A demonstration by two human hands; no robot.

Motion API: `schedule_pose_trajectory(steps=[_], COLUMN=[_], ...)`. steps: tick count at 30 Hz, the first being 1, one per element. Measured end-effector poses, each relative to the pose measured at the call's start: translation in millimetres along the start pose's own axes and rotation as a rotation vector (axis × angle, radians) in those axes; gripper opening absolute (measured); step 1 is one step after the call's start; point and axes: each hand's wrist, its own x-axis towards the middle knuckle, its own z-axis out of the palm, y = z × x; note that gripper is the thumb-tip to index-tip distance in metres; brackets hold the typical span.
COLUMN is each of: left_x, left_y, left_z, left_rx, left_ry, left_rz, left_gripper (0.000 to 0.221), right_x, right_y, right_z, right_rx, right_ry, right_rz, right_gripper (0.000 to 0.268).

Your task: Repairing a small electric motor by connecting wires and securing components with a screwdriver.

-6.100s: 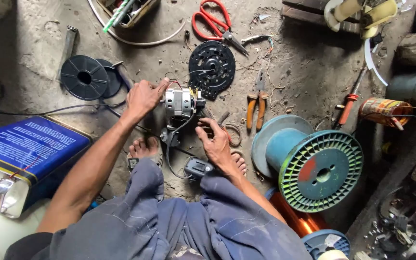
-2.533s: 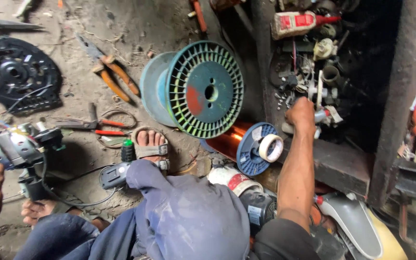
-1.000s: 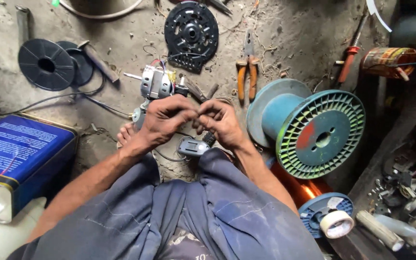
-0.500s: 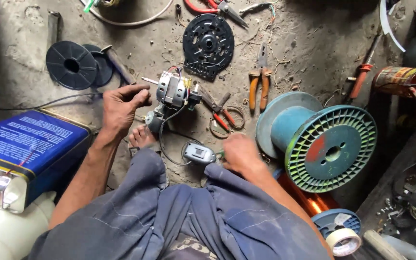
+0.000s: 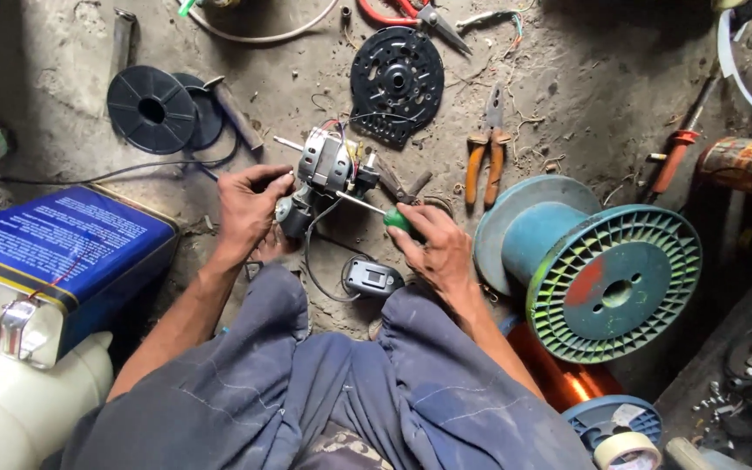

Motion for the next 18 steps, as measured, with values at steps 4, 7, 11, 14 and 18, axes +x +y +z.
schedule_pose_trajectory(steps=[4,7,11,14,18], left_x=[-4.6,-1.9,-0.6,1.1,3.4], left_y=[1.8,2.7,-10.7,-16.4,-21.4], left_z=[3.8,7.5,13.8,17.2,17.1], left_rx=[0.071,0.063,0.04,0.056,0.097], left_ry=[0.026,-0.007,-0.01,0.007,0.02], left_rz=[0.083,0.258,0.257,0.262,0.314], left_gripper=[0.013,0.013,0.011,0.01,0.009], right_x=[-0.7,2.8,5.0,1.2,-10.8], right_y=[18.9,16.0,5.3,0.9,7.3], right_z=[25.4,28.1,27.9,26.3,16.3], right_rx=[-0.024,-0.026,-0.1,-0.171,-0.127], right_ry=[0.042,0.038,0.078,0.081,0.018], right_rz=[-0.027,-0.027,-0.077,-0.089,-0.046], right_gripper=[0.035,0.036,0.033,0.032,0.033])
